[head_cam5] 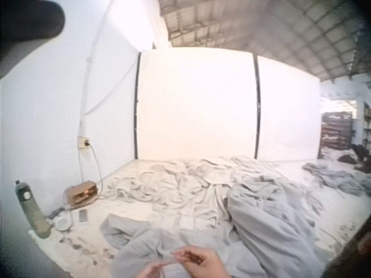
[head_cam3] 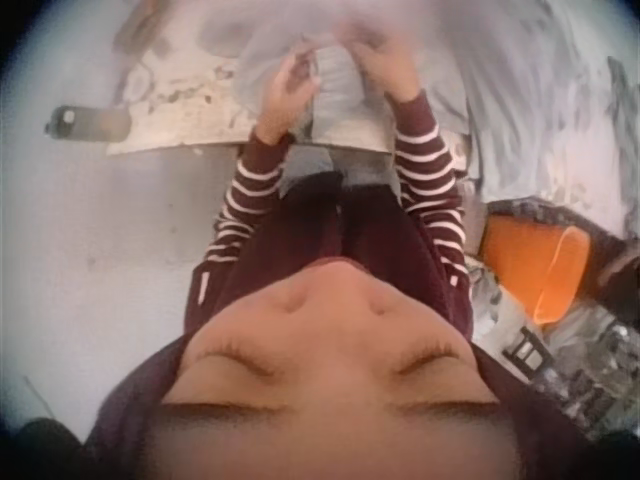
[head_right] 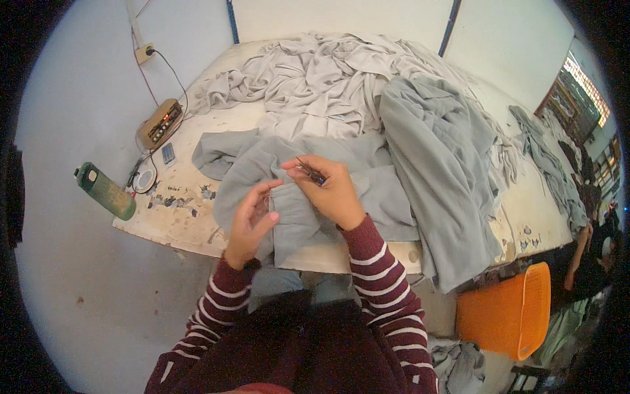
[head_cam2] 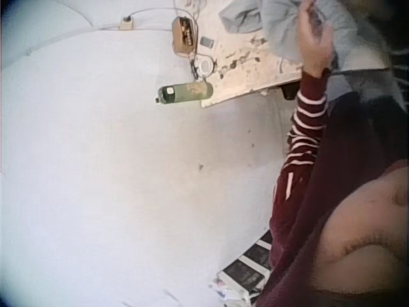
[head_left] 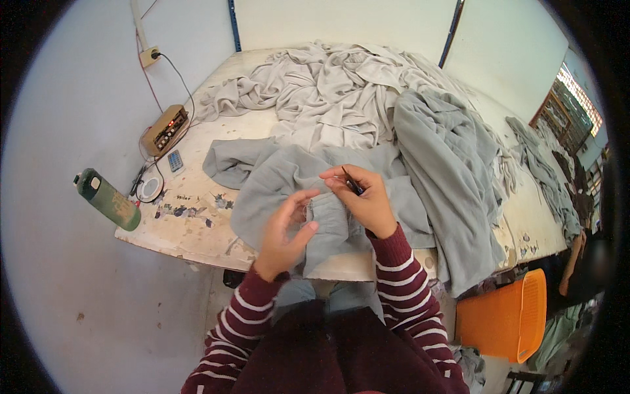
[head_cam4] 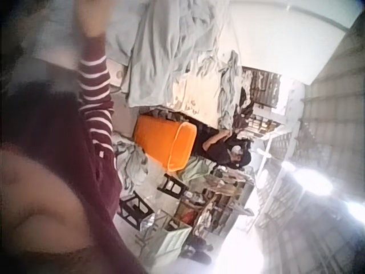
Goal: The person uses a small blade to cut seams and remove tags from a grey sweatshirt laid on a table. They repeatedly lift, turn, and reposition the garment to access different areas, then place the cut pieces aside.
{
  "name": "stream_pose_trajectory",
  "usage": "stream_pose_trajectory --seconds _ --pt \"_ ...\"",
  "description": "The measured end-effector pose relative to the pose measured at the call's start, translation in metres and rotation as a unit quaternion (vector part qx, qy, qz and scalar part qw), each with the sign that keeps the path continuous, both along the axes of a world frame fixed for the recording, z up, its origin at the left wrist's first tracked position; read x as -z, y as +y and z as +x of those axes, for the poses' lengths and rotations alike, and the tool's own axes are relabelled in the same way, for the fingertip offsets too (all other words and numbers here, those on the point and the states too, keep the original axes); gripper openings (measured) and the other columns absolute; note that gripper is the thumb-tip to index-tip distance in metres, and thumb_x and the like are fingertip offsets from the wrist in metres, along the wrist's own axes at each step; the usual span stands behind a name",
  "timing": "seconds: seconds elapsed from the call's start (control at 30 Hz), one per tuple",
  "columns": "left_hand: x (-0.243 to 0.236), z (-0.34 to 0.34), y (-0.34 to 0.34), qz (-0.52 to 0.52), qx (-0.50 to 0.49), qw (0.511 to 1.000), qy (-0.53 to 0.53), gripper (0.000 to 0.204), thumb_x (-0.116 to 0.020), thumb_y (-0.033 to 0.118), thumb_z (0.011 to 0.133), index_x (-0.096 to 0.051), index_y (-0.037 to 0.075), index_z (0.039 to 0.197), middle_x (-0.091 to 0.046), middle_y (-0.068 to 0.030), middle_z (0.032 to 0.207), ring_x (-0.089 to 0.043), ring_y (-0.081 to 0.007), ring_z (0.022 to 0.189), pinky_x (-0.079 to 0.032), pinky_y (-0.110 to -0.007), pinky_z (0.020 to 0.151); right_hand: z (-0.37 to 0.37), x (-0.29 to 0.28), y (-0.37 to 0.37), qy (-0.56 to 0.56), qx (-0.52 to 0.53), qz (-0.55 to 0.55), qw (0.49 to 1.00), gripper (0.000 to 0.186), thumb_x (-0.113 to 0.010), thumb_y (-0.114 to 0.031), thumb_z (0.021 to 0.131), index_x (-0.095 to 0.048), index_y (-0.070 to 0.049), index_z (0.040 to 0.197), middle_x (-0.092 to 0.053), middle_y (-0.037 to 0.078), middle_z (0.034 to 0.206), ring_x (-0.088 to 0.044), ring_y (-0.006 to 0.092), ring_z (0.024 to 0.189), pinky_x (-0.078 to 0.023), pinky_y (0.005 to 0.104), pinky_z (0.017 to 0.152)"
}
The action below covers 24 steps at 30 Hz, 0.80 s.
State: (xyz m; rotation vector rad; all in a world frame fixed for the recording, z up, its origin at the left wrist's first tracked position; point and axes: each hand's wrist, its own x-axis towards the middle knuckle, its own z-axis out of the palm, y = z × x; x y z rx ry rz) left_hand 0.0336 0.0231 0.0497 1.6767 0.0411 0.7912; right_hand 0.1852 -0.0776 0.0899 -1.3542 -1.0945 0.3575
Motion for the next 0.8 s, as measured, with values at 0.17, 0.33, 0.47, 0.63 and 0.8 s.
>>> stream_pose_trajectory --seconds 0.17,0.33,0.47,0.63,0.8 --pt "0.016 0.0 -0.034 -0.251 0.053 0.966 0.02 0.03 -0.059 0.006 0.092 -0.055 -0.006 0.119 -0.063 -0.0087 0.111 -0.058 -0.0117 0.101 -0.044 -0.026 0.091 -0.022 0.007 -0.027 -0.112 0.207 0.02 0.972 0.036 -0.073 -0.009 0.079 -0.065 -0.004 0.114 -0.06 -0.003 0.083 -0.048 0.003 0.068 -0.038 0.0175 0.059" --pt "0.022 -0.007 -0.05 -0.325 0.081 0.942 -0.022 0.027 -0.056 0.007 0.094 -0.058 -0.006 0.118 -0.063 -0.008 0.112 -0.058 -0.0109 0.099 -0.044 -0.025 0.09 -0.048 0.013 -0.075 -0.153 0.161 -0.03 0.975 0.041 -0.078 -0.011 0.074 -0.066 -0.004 0.112 -0.065 0.004 0.085 -0.054 0.0085 0.068 -0.042 0.0203 0.06" --pt "0.023 -0.01 -0.057 -0.306 0.088 0.948 -0.005 0.028 -0.054 0.01 0.096 -0.058 -0.005 0.118 -0.064 -0.0062 0.111 -0.058 -0.01 0.099 -0.044 -0.025 0.088 -0.057 0.02 -0.081 -0.114 0.159 -0.007 0.981 0.027 -0.077 -0.009 0.076 -0.068 0.0 0.1 -0.068 0.009 0.087 -0.062 0.0113 0.073 -0.048 0.0221 0.065" --pt "0.021 -0.015 -0.058 -0.316 0.088 0.945 0.0 0.028 -0.054 0.01 0.096 -0.058 -0.004 0.119 -0.063 -0.0048 0.111 -0.057 -0.0091 0.099 -0.044 -0.024 0.088 -0.055 0.02 -0.077 -0.204 0.179 -0.009 0.962 0.025 -0.077 -0.01 0.075 -0.066 0.0 0.095 -0.068 0.008 0.08 -0.063 0.0127 0.068 -0.049 0.0232 0.063" --pt "0.021 -0.017 -0.056 -0.332 0.092 0.939 0.007 0.028 -0.054 0.01 0.096 -0.058 -0.003 0.119 -0.063 -0.0042 0.112 -0.056 -0.0081 0.1 -0.043 -0.024 0.088 -0.056 0.017 -0.075 -0.195 0.163 -0.034 0.967 0.023 -0.077 -0.01 0.075 -0.066 -0.001 0.093 -0.068 0.008 0.078 -0.063 0.0124 0.068 -0.048 0.0227 0.062"
